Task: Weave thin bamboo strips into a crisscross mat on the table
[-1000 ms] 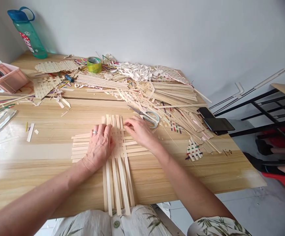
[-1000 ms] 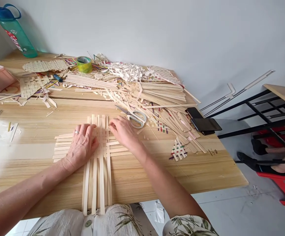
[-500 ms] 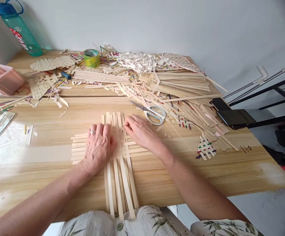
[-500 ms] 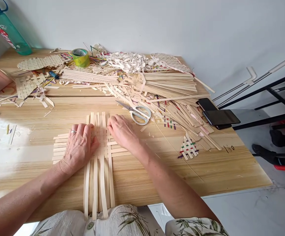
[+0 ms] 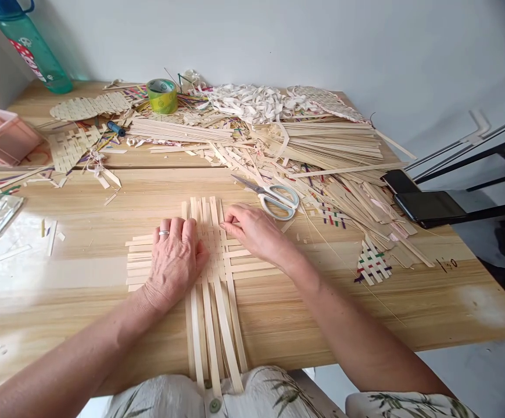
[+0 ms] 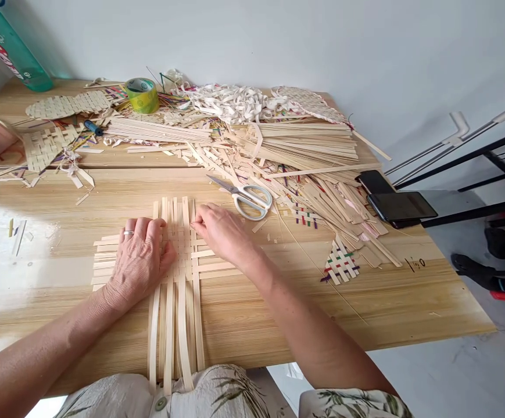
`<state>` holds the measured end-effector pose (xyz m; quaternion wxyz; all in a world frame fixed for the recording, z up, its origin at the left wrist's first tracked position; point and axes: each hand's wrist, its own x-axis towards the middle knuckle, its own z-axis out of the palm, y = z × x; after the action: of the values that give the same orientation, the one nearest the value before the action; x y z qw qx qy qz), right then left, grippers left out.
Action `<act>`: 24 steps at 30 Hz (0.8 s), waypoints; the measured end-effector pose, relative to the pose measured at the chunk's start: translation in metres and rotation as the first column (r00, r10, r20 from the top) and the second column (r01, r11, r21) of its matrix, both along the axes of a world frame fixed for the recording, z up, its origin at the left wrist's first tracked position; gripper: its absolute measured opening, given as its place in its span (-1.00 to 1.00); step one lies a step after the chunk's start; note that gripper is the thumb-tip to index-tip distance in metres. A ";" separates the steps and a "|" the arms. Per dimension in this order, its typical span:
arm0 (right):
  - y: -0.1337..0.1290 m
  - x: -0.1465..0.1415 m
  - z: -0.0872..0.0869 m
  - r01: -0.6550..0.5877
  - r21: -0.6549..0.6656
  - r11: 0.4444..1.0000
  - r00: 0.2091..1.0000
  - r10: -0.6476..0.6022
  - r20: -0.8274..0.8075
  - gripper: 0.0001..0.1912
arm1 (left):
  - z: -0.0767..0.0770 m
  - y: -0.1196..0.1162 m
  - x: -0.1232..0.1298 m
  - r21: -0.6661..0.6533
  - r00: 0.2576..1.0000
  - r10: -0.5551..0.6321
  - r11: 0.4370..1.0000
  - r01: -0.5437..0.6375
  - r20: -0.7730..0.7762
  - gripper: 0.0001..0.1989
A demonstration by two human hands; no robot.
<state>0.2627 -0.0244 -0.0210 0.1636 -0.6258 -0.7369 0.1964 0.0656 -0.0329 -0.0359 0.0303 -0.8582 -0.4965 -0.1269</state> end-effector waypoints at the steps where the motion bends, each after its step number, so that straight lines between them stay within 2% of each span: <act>1: 0.000 0.000 0.001 0.012 -0.006 1.000 1.000 -0.012 0.002 -0.85 | 0.000 0.000 0.000 0.004 1.000 0.007 1.000 -0.007 -0.003 -0.76; 4: 0.001 -0.001 0.006 0.060 -0.012 0.998 0.997 -0.059 0.046 -0.82 | 0.001 0.000 0.000 0.007 1.000 0.021 1.000 -0.021 -0.009 -0.77; 8: 0.002 0.000 0.010 0.079 -0.044 0.996 0.991 -0.074 0.112 -0.67 | 0.003 -0.001 0.001 0.000 1.000 0.027 1.000 -0.027 -0.015 -0.78; 12: 0.006 0.003 0.011 0.055 -0.061 0.997 0.997 -0.051 0.065 -0.63 | 0.003 -0.001 0.001 -0.006 0.999 0.028 1.000 -0.028 -0.024 -0.76; 19: 0.009 0.004 0.009 0.092 -0.113 0.989 0.996 -0.093 -0.006 -0.66 | 0.001 -0.002 0.000 0.007 0.998 0.000 1.000 0.001 -0.061 -0.66; 24: 0.008 0.005 0.008 0.051 -0.115 0.992 0.998 -0.056 -0.039 -0.62 | -0.001 -0.001 0.001 0.002 0.999 0.006 1.000 -0.006 -0.051 -0.66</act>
<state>0.2682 -0.0169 -0.0134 0.1484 -0.6492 -0.7040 0.2467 0.0665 -0.0341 -0.0370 0.0440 -0.8596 -0.4981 -0.1053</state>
